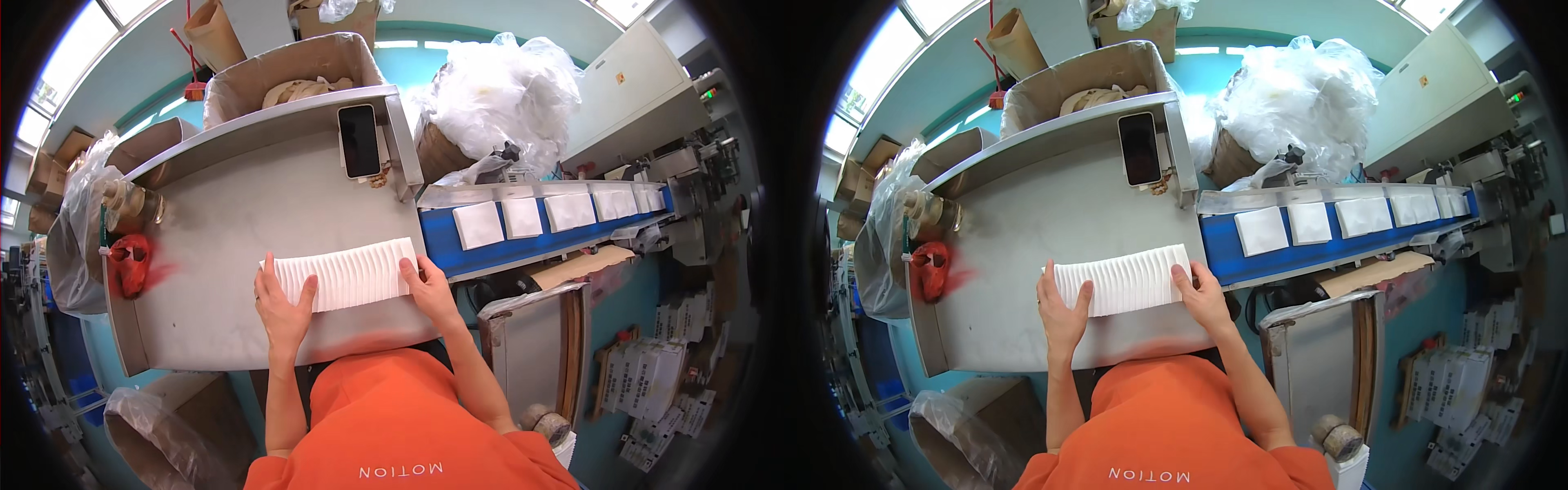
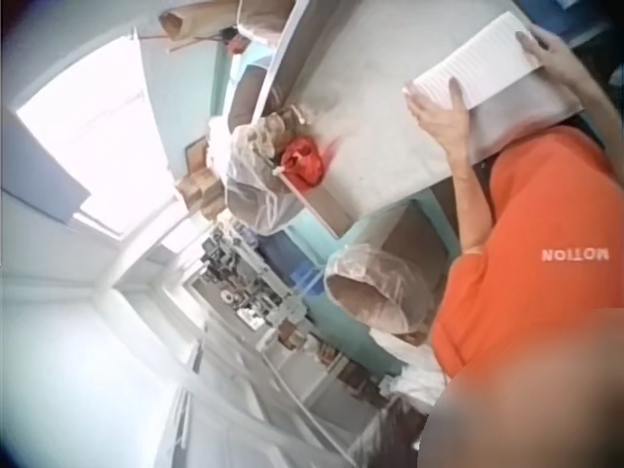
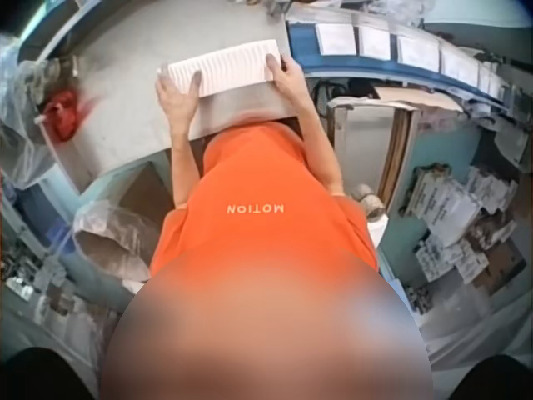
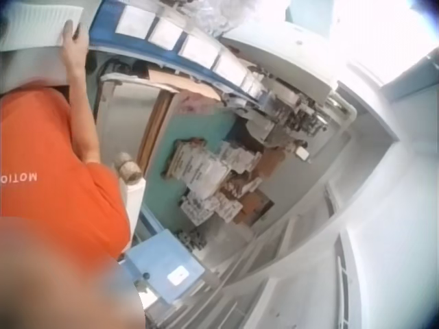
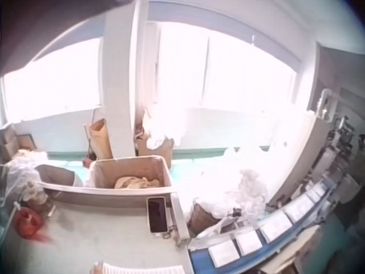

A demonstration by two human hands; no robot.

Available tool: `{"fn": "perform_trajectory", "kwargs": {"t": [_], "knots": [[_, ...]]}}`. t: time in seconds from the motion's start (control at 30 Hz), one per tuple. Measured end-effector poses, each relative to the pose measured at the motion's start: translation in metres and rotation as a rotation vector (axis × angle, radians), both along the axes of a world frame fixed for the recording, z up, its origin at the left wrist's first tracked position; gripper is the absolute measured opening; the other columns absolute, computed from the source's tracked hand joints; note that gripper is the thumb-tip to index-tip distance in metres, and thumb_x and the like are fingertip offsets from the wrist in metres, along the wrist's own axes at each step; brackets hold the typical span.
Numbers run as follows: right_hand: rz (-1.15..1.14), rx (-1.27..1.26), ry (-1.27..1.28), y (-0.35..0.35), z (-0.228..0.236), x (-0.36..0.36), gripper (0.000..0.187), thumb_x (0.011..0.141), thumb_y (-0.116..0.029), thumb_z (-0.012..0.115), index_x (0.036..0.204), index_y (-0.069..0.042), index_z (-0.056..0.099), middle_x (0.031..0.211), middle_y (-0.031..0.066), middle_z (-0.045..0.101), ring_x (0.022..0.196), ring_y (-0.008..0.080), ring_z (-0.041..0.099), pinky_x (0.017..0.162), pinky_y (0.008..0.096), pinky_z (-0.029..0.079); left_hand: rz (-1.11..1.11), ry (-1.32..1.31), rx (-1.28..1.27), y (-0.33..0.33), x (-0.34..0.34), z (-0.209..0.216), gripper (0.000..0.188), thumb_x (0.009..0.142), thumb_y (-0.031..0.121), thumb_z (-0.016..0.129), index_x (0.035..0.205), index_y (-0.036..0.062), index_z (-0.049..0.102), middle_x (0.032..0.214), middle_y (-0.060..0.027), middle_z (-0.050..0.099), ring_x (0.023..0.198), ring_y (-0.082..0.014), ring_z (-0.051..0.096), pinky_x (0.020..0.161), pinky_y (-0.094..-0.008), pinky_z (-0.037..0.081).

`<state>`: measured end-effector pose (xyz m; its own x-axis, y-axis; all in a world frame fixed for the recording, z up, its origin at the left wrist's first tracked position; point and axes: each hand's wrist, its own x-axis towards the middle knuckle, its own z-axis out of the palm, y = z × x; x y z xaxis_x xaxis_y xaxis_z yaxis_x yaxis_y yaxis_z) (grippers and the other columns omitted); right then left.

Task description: Sorting and counting pleated paper filters on a conveyor belt and workbench in a factory setting.

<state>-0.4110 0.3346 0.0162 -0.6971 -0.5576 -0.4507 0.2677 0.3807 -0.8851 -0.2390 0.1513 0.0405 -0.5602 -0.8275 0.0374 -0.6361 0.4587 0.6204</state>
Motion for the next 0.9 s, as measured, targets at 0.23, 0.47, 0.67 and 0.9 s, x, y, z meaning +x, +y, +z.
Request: {"fn": "perform_trajectory", "kwargs": {"t": [0.23, 0.47, 0.67, 0.9], "knots": [[-0.162, -0.145, -0.483, 0.035, -0.031, -0.009, 0.030, 0.091, -0.019, 0.061, 0.114, -0.002, 0.056, 0.098, 0.0072, 0.063, 0.076, 0.0143, 0.062, 0.063, 0.0232, 0.048, 0.056, -0.007, -0.001, -0.006, 0.003, -0.001, 0.079, 0.083, 0.045, 0.065, 0.142, 0.0065, 0.030, 0.136, -0.0283, 0.035, 0.126, -0.0425, 0.037, 0.102, -0.0504, 0.031], [-0.167, -0.131, -0.020, 0.013, -0.015, -0.006, 0.041, 0.093, -0.037, 0.058, 0.111, 0.000, 0.056, 0.089, 0.0037, 0.061, 0.074, 0.0085, 0.054, 0.065, 0.0223, 0.045, -0.026, -0.010, 0.015, 0.007, -0.006, 0.000, 0.082, 0.082, 0.046, 0.067, 0.143, 0.0069, 0.028, 0.137, -0.0277, 0.034, 0.125, -0.0418, 0.037, 0.101, -0.0502, 0.031], [-0.258, -0.298, -0.591, 0.012, -0.016, -0.002, 0.033, 0.090, -0.026, 0.063, 0.112, -0.001, 0.058, 0.090, 0.0037, 0.064, 0.077, 0.0096, 0.059, 0.062, 0.0251, 0.046, 0.036, 0.001, -0.019, 0.003, -0.002, -0.003, 0.084, 0.081, 0.047, 0.067, 0.143, 0.0073, 0.028, 0.136, -0.0273, 0.034, 0.125, -0.0417, 0.037, 0.101, -0.0513, 0.031], [-0.520, -0.338, -0.469, 0.026, -0.027, -0.017, 0.042, 0.093, -0.030, 0.059, 0.119, 0.002, 0.050, 0.103, 0.0118, 0.061, 0.084, 0.0159, 0.063, 0.067, 0.0253, 0.051, 0.022, -0.009, -0.002, 0.004, -0.004, 0.000, 0.084, 0.081, 0.047, 0.067, 0.143, 0.0073, 0.027, 0.136, -0.0274, 0.034, 0.125, -0.0421, 0.037, 0.101, -0.0506, 0.032]]}}
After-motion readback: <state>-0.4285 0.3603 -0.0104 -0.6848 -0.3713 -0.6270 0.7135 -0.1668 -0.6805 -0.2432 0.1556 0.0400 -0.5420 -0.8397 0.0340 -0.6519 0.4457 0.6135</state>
